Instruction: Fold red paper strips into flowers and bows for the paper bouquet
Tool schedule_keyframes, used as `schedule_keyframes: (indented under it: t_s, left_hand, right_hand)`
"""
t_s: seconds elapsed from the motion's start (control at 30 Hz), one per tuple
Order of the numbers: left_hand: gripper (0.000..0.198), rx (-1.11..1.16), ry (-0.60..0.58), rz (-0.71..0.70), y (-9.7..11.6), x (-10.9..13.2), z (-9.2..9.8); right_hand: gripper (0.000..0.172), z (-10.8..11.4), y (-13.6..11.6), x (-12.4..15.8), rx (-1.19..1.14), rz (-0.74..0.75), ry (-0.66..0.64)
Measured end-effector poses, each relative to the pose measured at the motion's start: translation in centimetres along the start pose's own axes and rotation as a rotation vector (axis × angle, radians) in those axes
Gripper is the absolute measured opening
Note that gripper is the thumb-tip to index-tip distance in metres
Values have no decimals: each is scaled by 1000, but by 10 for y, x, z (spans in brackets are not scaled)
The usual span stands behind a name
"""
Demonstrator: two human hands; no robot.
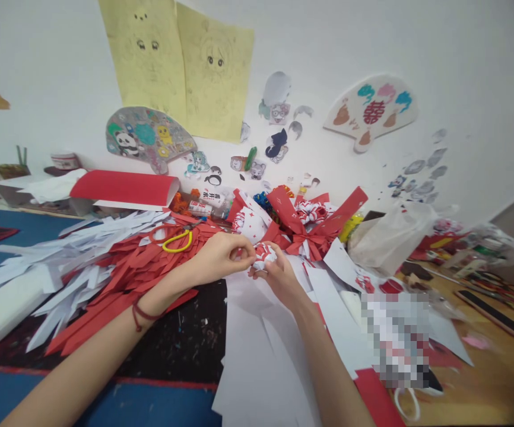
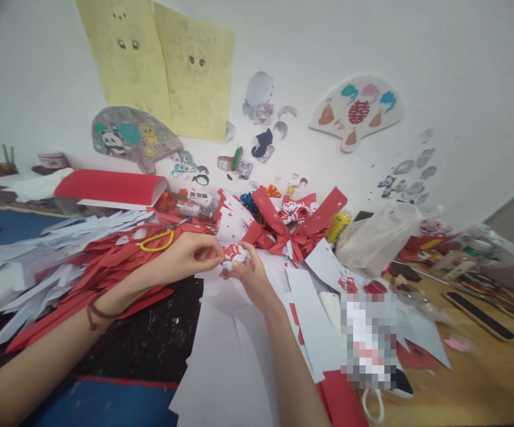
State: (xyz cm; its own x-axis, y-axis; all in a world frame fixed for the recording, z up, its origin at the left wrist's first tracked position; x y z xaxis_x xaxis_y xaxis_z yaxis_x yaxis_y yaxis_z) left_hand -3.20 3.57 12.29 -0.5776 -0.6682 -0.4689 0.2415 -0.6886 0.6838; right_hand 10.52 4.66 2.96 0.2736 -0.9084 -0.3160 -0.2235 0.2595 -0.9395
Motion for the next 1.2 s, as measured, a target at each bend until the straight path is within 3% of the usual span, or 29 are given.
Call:
schedule_keyframes:
  t_s: [0.17,0.53,0.87,1.2]
  left_hand:
    - [6,-82,51,-22,-3,-1,-2]
    - [9,-159,116,-80,-4,0,4]
    - [7,-249,45,-134,1,4,0]
    - [13,-494,-11,-229,3,8,-5]
  right_hand:
    - [38,0,1,0,21,3,34]
    - [41,1,-5,-1,-16,26,53]
    - [47,3,-5,-1,23,35,72]
    - [49,3,-5,-1,63,45,91]
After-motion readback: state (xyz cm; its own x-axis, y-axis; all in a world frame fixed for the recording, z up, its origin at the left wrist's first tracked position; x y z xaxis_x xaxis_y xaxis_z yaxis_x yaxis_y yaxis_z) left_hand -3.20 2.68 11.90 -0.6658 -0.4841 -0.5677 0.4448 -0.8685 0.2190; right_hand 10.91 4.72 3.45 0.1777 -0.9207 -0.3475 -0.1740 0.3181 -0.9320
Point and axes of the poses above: each hand's wrist, its own x-axis away from the middle knuckle, its own z-axis out of the back of the hand, y = z × x, the point moved 6 cm from there along -x, towards the middle knuckle, and after that the axes turned 14 degrees about x, right-handed, at the moved point
